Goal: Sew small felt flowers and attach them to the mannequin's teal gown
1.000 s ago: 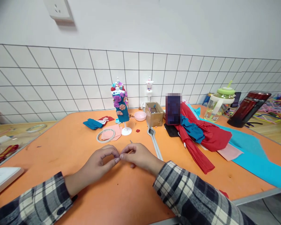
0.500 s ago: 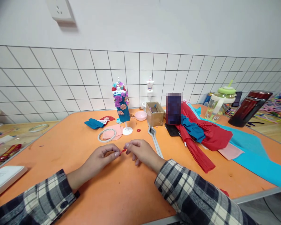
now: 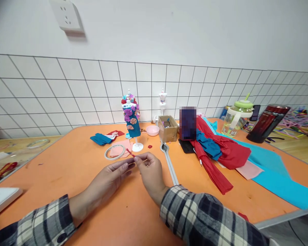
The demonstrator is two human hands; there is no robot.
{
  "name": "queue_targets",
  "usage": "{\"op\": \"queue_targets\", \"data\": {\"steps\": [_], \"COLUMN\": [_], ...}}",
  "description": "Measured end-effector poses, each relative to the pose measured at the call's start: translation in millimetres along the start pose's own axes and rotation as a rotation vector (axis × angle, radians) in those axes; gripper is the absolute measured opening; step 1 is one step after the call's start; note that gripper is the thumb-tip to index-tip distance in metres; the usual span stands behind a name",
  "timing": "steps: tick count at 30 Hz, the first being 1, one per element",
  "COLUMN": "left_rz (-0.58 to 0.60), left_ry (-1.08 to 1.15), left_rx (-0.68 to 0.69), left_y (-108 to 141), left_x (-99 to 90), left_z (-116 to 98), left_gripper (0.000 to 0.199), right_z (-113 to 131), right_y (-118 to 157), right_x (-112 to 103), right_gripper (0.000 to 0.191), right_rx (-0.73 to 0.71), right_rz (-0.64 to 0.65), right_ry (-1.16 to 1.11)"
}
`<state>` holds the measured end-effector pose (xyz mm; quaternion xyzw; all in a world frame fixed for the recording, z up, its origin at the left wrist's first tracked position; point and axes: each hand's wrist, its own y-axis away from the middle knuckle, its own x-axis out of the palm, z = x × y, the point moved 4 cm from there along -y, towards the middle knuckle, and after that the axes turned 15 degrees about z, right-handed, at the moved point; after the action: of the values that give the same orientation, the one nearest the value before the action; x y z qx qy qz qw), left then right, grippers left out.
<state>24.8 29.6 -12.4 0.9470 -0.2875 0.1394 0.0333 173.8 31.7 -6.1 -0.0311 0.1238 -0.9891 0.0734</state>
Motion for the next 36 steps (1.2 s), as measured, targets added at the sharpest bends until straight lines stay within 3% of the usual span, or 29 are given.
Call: {"op": "queue_targets", "data": {"steps": [3,6,9,14,18,23,29,31,36], "left_rz": [0.002,-0.072,-0.158,-0.289,-0.222,-0.163,-0.15,-0.158,-0.224], "left_ry": [0.219,0.232,0.032,-0.515,-0.681,-0.737,-0.661,-0.625,-0.55], "left_rx": [0.107,0.129,0.102,0.017,-0.008,-0.039,-0.04,-0.033,-0.004], "left_y": [-4.3,-5.8,-3.2,3.8,4.8,6.6,6.4,5.1,2.7], "left_x": [2.9,-5.2,-16.7,-24.4,-15.0,-6.2,-9.4,-14.3,-27.6], "left_z": [-0.2,-2.3,-8.9,-28.3,-32.5,-29.7,-29.2,-28.3,-25.8], "left_gripper": [0.027,0.023,0.027,0.028,0.026,0.026,0.027,0.027,0.029], "right_z": [-4.3,-6.1,-0.2,12.0,14.2,18.1,10.6,12.9,23.6], "right_y": [-2.9,-7.2,-10.1,-10.1,-10.5,-10.8,-17.2,-20.9,-19.1], "right_x": [19.0,33.1,31.1,12.9,6.4,5.7,0.0,-7.6,-29.8], "right_gripper": [0.022,0.019,0.015,0.032,0.024,0.01,0.019,0.023,0.02], "right_rx": [0.003,0.027,-0.037,-0.171,-0.155,-0.149,-0.014,0.018,0.205], "right_rz": [0.031,0.093,0.127,0.234,0.227,0.212,0.268,0.299,0.317], "right_ry": [0.025,0.033,0.12,0.343,0.317,0.321,0.367,0.539,1.284]}}
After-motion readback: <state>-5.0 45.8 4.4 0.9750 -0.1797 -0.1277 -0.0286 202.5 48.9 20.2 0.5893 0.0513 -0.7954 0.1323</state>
